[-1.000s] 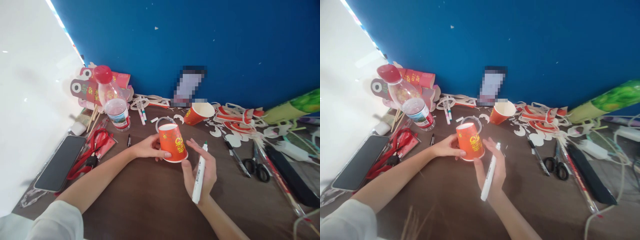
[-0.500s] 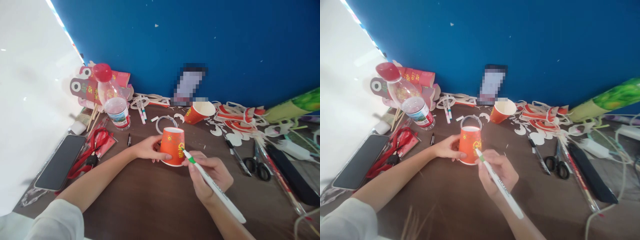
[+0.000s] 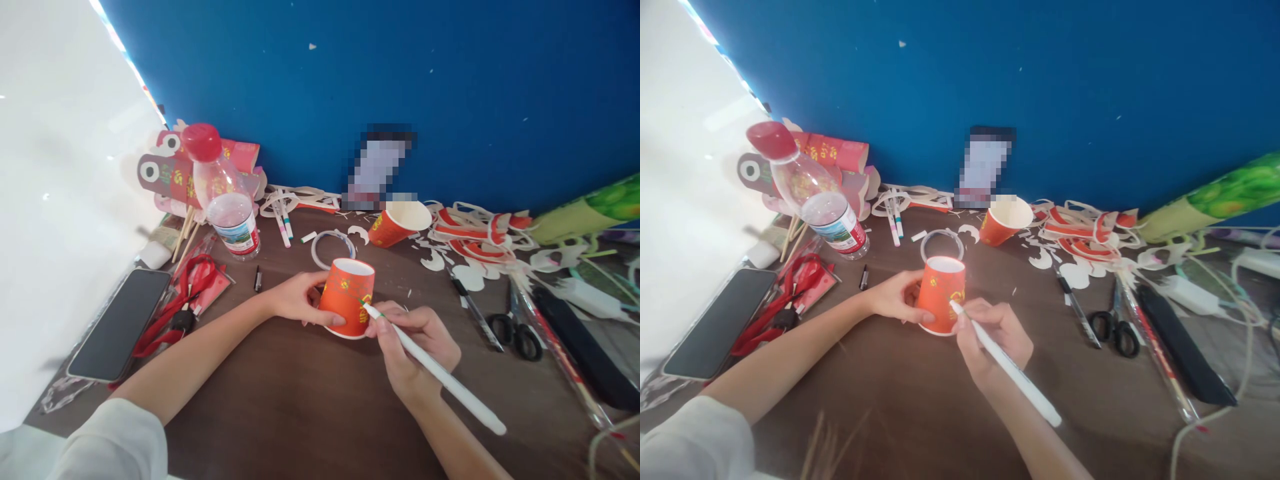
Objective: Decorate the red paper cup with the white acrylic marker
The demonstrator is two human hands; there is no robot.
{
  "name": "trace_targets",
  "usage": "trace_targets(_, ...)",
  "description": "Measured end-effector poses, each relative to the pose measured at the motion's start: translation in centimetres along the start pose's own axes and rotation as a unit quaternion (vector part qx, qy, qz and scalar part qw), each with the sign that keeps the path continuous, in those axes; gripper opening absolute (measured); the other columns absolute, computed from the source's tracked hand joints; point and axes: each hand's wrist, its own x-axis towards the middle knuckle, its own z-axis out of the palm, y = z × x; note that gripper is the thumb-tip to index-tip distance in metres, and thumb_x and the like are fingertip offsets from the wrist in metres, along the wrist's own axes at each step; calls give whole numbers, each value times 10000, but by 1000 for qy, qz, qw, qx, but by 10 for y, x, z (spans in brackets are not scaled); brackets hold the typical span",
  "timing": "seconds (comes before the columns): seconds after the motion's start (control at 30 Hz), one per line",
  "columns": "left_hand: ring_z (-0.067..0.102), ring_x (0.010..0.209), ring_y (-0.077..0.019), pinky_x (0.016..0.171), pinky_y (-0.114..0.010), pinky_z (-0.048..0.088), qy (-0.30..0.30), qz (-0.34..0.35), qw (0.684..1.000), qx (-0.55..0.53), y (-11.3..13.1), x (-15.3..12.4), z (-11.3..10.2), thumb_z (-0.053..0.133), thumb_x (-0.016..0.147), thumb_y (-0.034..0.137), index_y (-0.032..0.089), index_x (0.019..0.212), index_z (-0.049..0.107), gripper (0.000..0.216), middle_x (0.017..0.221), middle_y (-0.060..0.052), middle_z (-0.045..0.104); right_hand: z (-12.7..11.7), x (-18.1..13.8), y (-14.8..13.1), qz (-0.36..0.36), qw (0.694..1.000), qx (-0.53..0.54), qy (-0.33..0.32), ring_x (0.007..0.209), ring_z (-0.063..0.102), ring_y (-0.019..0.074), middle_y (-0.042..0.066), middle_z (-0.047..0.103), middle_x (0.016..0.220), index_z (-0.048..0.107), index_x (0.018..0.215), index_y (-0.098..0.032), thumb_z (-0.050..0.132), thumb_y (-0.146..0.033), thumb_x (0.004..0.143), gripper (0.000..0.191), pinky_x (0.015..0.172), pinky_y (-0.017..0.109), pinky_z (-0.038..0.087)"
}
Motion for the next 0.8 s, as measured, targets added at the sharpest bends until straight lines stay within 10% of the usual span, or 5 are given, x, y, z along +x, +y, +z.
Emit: trace_targets(0.8, 577, 497, -63, 373, -143, 456, -3, -9, 999, -33, 2, -1, -2, 776, 654, 411, 186, 1285, 482, 732, 879, -56, 674, 1, -6, 2, 18, 1000, 9, 21, 553, 570, 84, -37, 559, 573, 438, 761, -169, 562, -75, 825, 168, 517, 203, 469)
